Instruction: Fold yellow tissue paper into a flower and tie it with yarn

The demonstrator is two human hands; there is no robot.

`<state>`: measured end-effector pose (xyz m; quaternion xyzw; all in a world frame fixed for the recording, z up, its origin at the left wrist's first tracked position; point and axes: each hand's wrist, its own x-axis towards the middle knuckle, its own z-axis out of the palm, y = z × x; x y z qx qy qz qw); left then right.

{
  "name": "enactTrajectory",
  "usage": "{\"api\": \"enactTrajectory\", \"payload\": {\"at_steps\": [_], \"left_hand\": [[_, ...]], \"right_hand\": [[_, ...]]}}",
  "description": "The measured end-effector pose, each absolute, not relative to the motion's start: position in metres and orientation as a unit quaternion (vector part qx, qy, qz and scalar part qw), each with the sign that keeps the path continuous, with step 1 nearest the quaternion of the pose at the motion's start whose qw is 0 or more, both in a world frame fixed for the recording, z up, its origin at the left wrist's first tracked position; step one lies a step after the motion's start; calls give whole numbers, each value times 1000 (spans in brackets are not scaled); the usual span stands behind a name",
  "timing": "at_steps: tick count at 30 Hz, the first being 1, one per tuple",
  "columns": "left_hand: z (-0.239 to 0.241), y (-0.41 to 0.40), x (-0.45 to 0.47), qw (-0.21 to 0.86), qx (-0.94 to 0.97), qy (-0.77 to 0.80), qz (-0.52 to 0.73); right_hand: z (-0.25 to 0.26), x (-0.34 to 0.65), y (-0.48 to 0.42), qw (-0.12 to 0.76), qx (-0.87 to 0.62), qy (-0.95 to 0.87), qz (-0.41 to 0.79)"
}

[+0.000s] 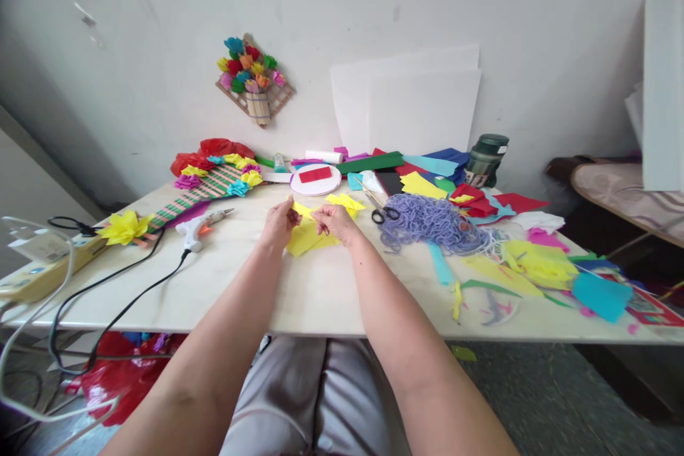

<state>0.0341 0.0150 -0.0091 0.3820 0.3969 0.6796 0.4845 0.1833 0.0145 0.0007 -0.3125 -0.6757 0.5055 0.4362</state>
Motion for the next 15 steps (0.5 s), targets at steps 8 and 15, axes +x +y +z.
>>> {"api": "enactTrajectory", "payload": {"at_steps": [8, 15], "left_hand": [[-9, 15, 34, 480, 363, 413, 683], [-8, 16, 31, 456, 355, 424, 697]], "right_hand": [[5, 182, 11, 437, -341, -665, 501], [-3, 184, 18, 448, -343, -667, 487]]}}
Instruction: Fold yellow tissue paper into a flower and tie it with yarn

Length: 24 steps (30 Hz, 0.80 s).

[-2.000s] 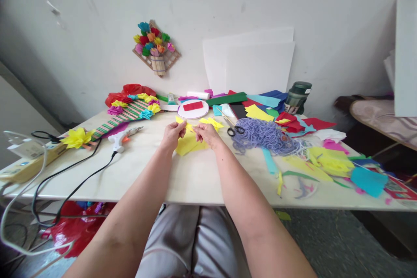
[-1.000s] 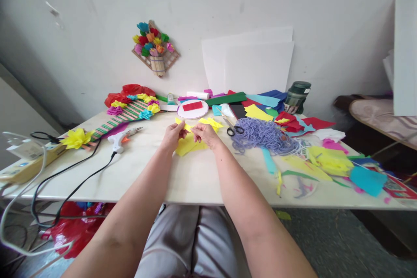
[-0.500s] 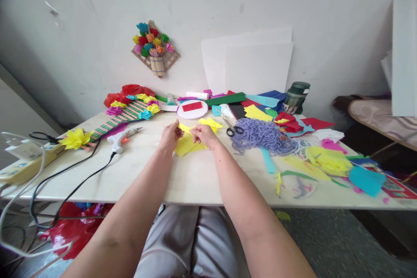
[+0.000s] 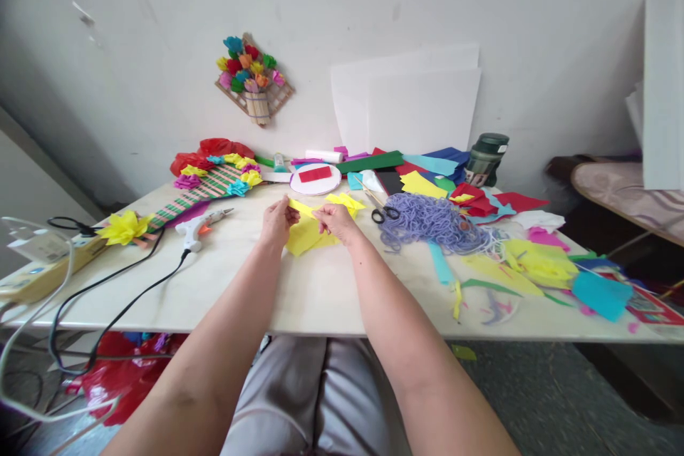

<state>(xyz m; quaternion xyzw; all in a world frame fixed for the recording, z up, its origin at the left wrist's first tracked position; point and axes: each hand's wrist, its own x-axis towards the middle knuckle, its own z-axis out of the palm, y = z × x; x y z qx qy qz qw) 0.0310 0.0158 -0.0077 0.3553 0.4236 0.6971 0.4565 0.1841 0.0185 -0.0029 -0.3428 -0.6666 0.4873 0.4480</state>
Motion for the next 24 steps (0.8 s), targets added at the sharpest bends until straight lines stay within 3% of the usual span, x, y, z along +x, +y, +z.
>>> {"api": "enactTrajectory", "payload": {"at_steps": [6, 12, 24], "left_hand": [[-2, 8, 37, 512, 428, 399, 629], [-2, 6, 37, 482, 466, 401, 624], [-3, 7, 34, 422, 464, 421, 655]], "right_hand": [[-9, 183, 25, 495, -343, -638, 480], [-4, 183, 20, 458, -330, -646, 513], [-4, 183, 22, 494, -394, -613, 474]]}}
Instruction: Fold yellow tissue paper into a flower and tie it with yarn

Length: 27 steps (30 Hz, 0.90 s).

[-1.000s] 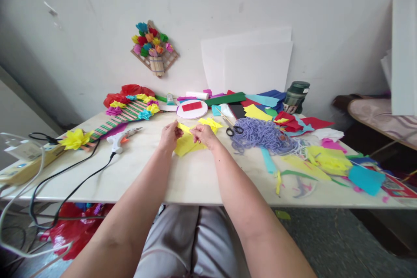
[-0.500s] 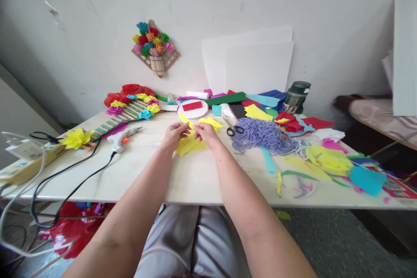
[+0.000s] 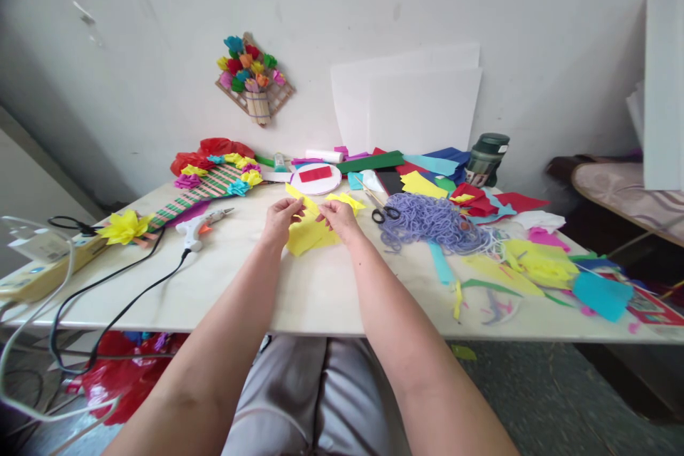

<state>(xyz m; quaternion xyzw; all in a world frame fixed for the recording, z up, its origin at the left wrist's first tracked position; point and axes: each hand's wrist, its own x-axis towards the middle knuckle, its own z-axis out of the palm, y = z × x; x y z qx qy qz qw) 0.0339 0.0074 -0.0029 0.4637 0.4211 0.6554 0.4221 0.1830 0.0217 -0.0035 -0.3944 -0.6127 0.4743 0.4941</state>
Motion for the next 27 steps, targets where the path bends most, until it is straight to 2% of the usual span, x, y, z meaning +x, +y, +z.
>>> {"api": "enactTrajectory", "payload": {"at_steps": [4, 11, 20, 27], "left_hand": [[-1, 6, 33, 419, 450, 435, 657], [0, 5, 36, 414, 477, 469, 618], [0, 8, 34, 382, 435, 478, 660], [-3, 11, 32, 375, 429, 499, 653]], "right_hand": [[-4, 181, 23, 535, -356, -602, 474], [-7, 171, 23, 514, -345, -607, 498], [8, 212, 43, 696, -387, -455, 398], [2, 231, 57, 744, -406, -381, 370]]}}
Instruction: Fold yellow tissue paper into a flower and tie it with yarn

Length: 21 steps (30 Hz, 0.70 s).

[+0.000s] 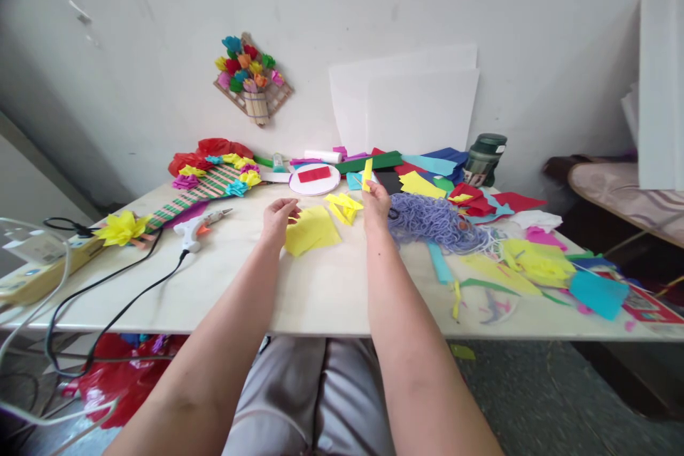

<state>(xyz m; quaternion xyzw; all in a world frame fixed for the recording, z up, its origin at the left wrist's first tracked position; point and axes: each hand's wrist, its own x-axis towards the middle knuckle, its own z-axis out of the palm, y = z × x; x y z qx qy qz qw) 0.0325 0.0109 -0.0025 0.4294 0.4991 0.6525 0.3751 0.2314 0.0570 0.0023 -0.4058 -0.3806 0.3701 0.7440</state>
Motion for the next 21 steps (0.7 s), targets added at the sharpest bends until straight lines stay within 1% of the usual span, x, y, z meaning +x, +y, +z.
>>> {"api": "enactTrajectory", "payload": {"at_steps": [2, 6, 17, 21], "left_hand": [[-3, 11, 32, 375, 429, 501, 652], [-3, 10, 32, 375, 428, 500, 654], [-1, 8, 34, 384, 419, 501, 653], [-1, 8, 34, 386, 418, 498, 655]], "right_hand": [[-1, 234, 60, 735, -409, -390, 374], [-8, 239, 65, 691, -439, -431, 378], [-11, 244, 62, 546, -550, -564, 284], [-12, 245, 62, 535, -568, -566, 265]]}}
